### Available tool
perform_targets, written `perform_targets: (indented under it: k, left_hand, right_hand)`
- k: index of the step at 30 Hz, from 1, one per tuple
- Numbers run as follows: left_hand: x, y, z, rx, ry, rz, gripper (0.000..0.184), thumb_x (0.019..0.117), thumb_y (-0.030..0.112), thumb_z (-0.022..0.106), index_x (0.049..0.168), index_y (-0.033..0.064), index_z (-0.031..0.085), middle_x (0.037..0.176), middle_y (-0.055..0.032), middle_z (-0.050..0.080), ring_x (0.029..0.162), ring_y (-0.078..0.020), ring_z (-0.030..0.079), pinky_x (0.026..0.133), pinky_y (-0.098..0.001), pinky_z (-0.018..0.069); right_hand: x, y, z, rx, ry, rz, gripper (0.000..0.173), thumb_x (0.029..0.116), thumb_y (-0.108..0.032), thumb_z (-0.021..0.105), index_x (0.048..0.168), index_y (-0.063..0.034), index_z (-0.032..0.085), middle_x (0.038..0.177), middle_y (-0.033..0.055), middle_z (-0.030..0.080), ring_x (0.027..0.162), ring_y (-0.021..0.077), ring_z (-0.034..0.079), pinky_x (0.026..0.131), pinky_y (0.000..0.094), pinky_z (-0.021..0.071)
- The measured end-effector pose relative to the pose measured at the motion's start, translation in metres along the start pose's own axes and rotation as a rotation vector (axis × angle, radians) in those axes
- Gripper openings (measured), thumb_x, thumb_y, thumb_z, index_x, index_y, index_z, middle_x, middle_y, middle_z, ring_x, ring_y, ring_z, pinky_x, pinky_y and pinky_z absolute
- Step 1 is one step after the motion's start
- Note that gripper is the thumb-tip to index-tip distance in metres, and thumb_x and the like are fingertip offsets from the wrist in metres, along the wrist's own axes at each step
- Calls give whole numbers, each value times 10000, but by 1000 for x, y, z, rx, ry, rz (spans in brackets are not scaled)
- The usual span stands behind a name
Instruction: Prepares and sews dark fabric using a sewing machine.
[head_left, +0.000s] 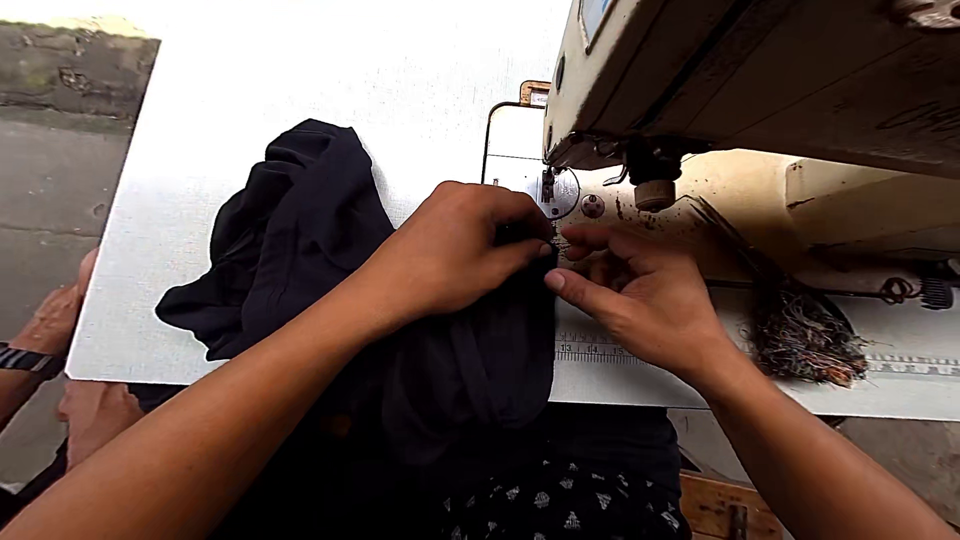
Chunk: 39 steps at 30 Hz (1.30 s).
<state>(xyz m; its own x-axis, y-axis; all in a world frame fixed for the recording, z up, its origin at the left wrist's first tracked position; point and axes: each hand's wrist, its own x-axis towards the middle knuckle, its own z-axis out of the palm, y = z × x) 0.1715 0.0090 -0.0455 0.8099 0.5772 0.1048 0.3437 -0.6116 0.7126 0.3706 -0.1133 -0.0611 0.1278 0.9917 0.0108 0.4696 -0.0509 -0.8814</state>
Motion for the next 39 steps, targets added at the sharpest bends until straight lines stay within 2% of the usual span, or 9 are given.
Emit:
perform_targets:
  k: [7,17,25,29,31,32,35,37,39]
  left_hand:
    - [-19,22,-7,-41,112,56,103,932,198,727,1002,129,756,895,80,725,812,42,667,727,-125,565]
    - [-22,23,-12,-66,132,136,110,912,159,739,1000,97,765,945,47,737,894,27,675,799,-123,556]
    - [-25,21,-15,-68,126,159,135,949,202,709,1007,96,769,941,49,733,885,30,670,778,-122,553]
    - [-17,19,-14,14,93,79,129,967,253,675,974,150,753,860,102,688,748,83,594,658,-93,485]
    - [-1,16,-12,93,20,-60,141,987,299,641,962,201,739,788,137,677,631,63,553,576,-170,457]
    - [10,12,-12,115,-37,-130,152,1001,306,632,963,203,735,781,119,679,639,18,575,593,-243,476]
    - [37,-3,-5,160,-164,-273,167,1006,286,650,960,155,743,818,12,695,754,-148,647,692,-458,519]
    - [45,-7,-1,171,-187,-345,159,984,293,678,920,162,741,810,1,694,765,-178,652,686,-493,511]
    - [47,-10,1,161,-188,-403,172,955,325,717,858,184,731,757,26,678,719,-160,640,645,-478,502]
  right_hand:
    - [-4,-6,7,219,13,-106,97,940,-143,731,1013,-86,760,868,-54,689,576,-16,529,488,124,445]
    - [-8,-11,11,261,45,-177,76,935,-93,706,1003,-72,733,825,-61,669,564,-21,513,483,116,435]
    - [-8,-11,13,276,85,-225,75,912,-60,705,975,-61,745,829,-53,668,590,-21,527,495,117,442]
    - [0,-8,11,194,118,-239,66,904,-71,717,954,-61,760,821,-56,672,600,-43,519,505,102,425]
    - [14,-5,6,22,109,-146,54,929,-150,717,950,-124,759,810,-90,667,620,-58,534,540,108,435]
    - [24,-4,5,-69,91,-56,51,942,-204,713,937,-172,751,792,-113,664,618,-50,536,549,145,433]
    - [51,5,11,-249,23,171,102,921,-296,679,866,-222,722,704,-84,625,625,72,573,582,370,460]
    - [56,11,16,-297,-4,213,124,910,-317,663,849,-217,704,682,-61,601,634,117,579,595,438,451]
    - [53,13,17,-308,12,211,106,905,-325,681,868,-227,701,683,-74,603,619,102,573,579,413,447]
